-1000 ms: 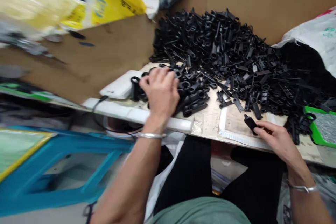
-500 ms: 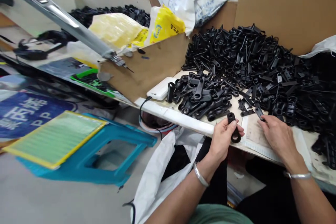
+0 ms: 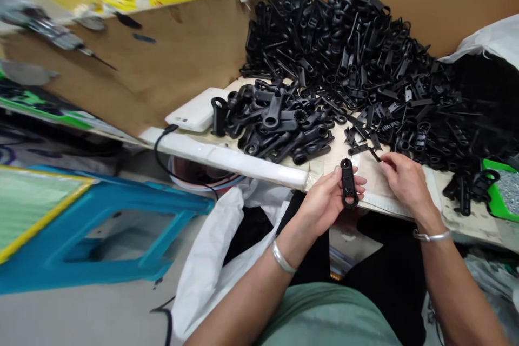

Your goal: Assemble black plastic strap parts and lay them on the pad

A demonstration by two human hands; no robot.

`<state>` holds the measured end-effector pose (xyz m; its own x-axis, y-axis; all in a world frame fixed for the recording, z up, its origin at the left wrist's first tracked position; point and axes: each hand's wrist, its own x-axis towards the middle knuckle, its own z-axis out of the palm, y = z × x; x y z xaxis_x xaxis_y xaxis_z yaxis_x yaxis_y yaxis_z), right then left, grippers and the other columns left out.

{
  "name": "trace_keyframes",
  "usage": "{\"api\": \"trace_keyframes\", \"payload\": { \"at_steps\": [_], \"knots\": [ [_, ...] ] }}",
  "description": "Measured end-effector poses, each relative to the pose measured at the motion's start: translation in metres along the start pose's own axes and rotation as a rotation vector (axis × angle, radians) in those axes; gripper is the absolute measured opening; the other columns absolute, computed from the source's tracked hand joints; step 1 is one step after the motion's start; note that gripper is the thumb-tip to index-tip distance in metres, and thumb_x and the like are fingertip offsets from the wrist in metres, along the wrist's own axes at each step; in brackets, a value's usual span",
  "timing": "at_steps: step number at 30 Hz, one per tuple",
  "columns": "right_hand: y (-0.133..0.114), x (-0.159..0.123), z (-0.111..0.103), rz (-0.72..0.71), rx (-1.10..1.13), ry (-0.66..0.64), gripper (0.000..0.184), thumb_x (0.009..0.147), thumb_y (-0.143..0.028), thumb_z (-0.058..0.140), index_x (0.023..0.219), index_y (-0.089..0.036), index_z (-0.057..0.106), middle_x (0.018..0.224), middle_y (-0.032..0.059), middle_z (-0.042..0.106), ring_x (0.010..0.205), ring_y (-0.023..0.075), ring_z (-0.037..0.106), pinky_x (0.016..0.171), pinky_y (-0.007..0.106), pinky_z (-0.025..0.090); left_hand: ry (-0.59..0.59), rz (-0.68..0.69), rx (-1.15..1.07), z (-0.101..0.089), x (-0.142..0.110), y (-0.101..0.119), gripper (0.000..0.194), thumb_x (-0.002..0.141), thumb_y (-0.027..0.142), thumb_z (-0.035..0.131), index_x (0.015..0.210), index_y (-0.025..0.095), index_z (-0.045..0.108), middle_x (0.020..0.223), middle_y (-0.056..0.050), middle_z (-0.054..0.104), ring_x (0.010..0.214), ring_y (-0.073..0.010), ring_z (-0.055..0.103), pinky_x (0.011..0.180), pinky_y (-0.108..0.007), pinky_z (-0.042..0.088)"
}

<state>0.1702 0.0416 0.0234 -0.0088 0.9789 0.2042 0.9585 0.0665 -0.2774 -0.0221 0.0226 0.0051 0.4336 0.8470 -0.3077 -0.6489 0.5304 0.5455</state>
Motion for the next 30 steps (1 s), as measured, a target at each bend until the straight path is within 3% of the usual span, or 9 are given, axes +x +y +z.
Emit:
{"api": "trace_keyframes", "payload": {
  "at_steps": [2,4,9,13,16,20,24,27,30],
  "knots": [
    [0.005,-0.006,-0.003,-0.011,0.172,-0.093,0.021,0.089,-0.028,0.053,0.097,-0.02,0.071,0.087,0.0047,0.074,0.077,0.0198,0.067,0.072,0.03,0.049,-0.013,-0.011,0.007,0.001,0.0,-0.002,0.031,0.094,0.037,0.051,0.101,0.011,0.066,0.091,-0.012,0.072,0.074,-0.0176,0.067,0.076,-0.034,0.053],
    [0.012,-0.01,-0.003,0.005,0.203,-0.158,0.022,0.089,-0.026,0.051,0.096,-0.02,0.072,0.086,0.0042,0.074,0.076,0.0196,0.067,0.074,0.031,0.049,-0.017,-0.011,0.025,0.001,-0.002,-0.004,0.027,0.092,0.034,0.056,0.102,0.011,0.066,0.093,-0.012,0.072,0.075,-0.0175,0.067,0.075,-0.032,0.052],
    [0.016,-0.02,-0.002,-0.03,-0.011,-0.078,0.026,0.093,-0.025,0.048,0.102,-0.021,0.071,0.105,0.0079,0.072,0.093,0.024,0.066,0.082,0.035,0.048,-0.033,-0.002,0.108,0.001,-0.007,-0.01,0.028,0.076,0.015,0.073,0.103,0.011,0.065,0.1,-0.011,0.072,0.082,-0.0171,0.068,0.075,-0.028,0.05],
    [0.0,-0.027,0.0,-0.023,-0.139,-0.045,0.024,0.092,-0.031,0.053,0.11,-0.023,0.067,0.109,0.0092,0.07,0.09,0.0251,0.067,0.073,0.034,0.049,-0.03,0.026,0.138,0.002,-0.007,-0.015,0.031,0.074,0.017,0.076,0.103,0.011,0.066,0.098,-0.01,0.072,0.082,-0.0182,0.068,0.075,-0.028,0.05],
    [-0.006,-0.027,0.003,-0.011,-0.173,-0.038,0.024,0.09,-0.025,0.056,0.112,-0.02,0.066,0.103,0.0111,0.07,0.088,0.0262,0.067,0.071,0.034,0.049,-0.015,0.032,0.124,0.004,-0.007,-0.017,0.027,0.078,0.022,0.073,0.102,0.011,0.066,0.095,-0.011,0.072,0.081,-0.0185,0.068,0.076,-0.03,0.05],
    [-0.005,-0.031,0.001,0.039,0.154,0.048,0.02,0.085,-0.024,0.063,0.104,-0.019,0.069,0.093,0.007,0.072,0.075,0.0207,0.066,0.071,0.034,0.052,0.023,0.039,0.081,0.005,-0.007,-0.017,0.024,0.086,0.029,0.065,0.101,0.01,0.068,0.098,-0.013,0.073,0.083,-0.0199,0.069,0.077,-0.032,0.05],
    [-0.025,-0.052,-0.003,0.055,0.516,0.164,0.022,0.084,-0.032,0.066,0.104,-0.022,0.069,0.092,0.0041,0.072,0.077,0.018,0.066,0.065,0.029,0.054,-0.015,0.099,0.047,0.008,-0.005,-0.021,0.026,0.085,0.033,0.067,0.097,0.01,0.07,0.095,-0.012,0.073,0.089,-0.0226,0.068,0.083,-0.033,0.05],
    [-0.047,-0.066,0.003,0.012,0.531,0.207,0.018,0.087,-0.026,0.063,0.103,-0.021,0.069,0.093,0.0044,0.071,0.077,0.0167,0.066,0.066,0.029,0.055,-0.063,0.139,0.015,0.014,-0.005,-0.027,0.029,0.082,0.038,0.07,0.093,0.011,0.07,0.093,-0.01,0.073,0.098,-0.0251,0.067,0.09,-0.036,0.049],
    [-0.059,-0.07,0.014,-0.037,0.403,0.319,0.019,0.09,-0.023,0.059,0.106,-0.018,0.067,0.095,0.0076,0.071,0.083,0.0197,0.067,0.075,0.034,0.057,-0.078,0.166,0.022,0.018,-0.008,-0.031,0.032,0.079,0.041,0.072,0.095,0.014,0.07,0.096,-0.008,0.072,0.103,-0.0248,0.065,0.093,-0.035,0.048]
  ]
}}
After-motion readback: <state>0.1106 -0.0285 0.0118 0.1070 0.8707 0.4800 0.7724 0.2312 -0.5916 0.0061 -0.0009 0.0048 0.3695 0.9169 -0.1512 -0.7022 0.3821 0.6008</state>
